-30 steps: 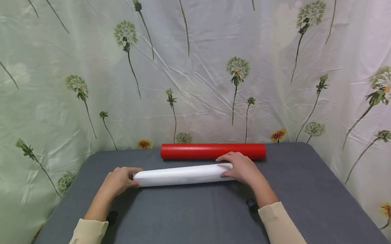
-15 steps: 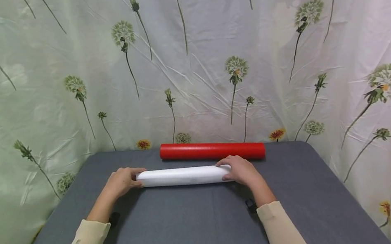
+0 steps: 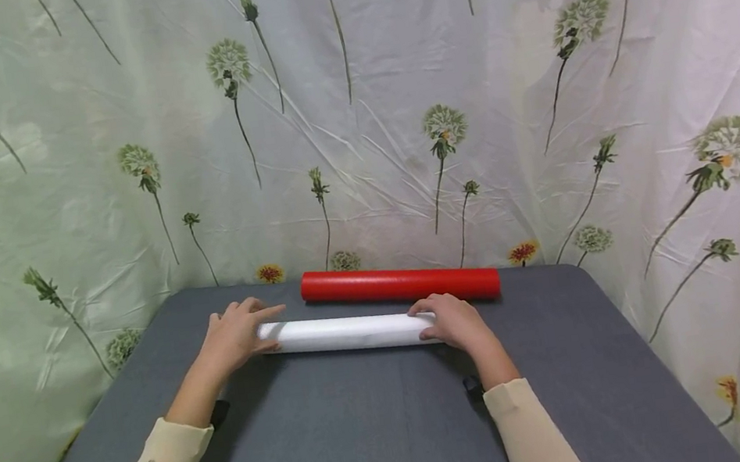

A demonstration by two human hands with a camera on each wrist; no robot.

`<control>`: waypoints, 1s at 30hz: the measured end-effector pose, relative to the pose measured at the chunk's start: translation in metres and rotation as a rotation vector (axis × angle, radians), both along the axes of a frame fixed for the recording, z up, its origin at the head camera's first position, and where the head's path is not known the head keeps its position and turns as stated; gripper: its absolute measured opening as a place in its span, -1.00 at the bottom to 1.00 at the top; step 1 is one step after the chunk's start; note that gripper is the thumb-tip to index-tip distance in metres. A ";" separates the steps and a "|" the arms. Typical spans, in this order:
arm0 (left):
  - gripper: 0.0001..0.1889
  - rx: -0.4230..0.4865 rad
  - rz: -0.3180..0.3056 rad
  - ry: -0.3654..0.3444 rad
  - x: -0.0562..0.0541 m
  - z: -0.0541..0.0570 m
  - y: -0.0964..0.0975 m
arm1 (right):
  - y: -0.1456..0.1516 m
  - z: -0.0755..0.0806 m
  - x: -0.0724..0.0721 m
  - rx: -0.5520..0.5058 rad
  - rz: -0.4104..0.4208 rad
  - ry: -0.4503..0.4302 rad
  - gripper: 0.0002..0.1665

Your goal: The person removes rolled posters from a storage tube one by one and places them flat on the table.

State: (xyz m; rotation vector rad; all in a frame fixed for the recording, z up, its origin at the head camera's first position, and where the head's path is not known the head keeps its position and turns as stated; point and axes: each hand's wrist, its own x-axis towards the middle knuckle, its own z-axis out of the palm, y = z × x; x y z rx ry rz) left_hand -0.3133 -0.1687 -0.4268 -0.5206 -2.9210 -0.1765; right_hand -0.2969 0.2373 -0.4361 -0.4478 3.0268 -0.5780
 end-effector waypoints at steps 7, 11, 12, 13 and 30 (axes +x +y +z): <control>-0.41 0.073 -0.263 0.108 0.004 -0.009 0.030 | -0.001 0.002 0.000 -0.003 -0.006 0.001 -0.54; -0.42 0.111 -0.351 0.096 0.003 -0.021 0.039 | -0.002 0.001 0.001 0.000 -0.010 -0.010 -0.55; -0.43 0.121 -0.355 0.086 0.003 -0.024 0.040 | -0.002 0.001 0.001 0.002 -0.011 -0.011 -0.55; -0.43 0.127 -0.354 0.080 0.003 -0.025 0.041 | -0.003 0.001 0.001 0.000 -0.013 -0.012 -0.55; -0.29 -0.071 -0.291 -0.097 0.018 -0.003 0.059 | -0.005 0.001 0.001 0.022 0.015 0.049 -0.59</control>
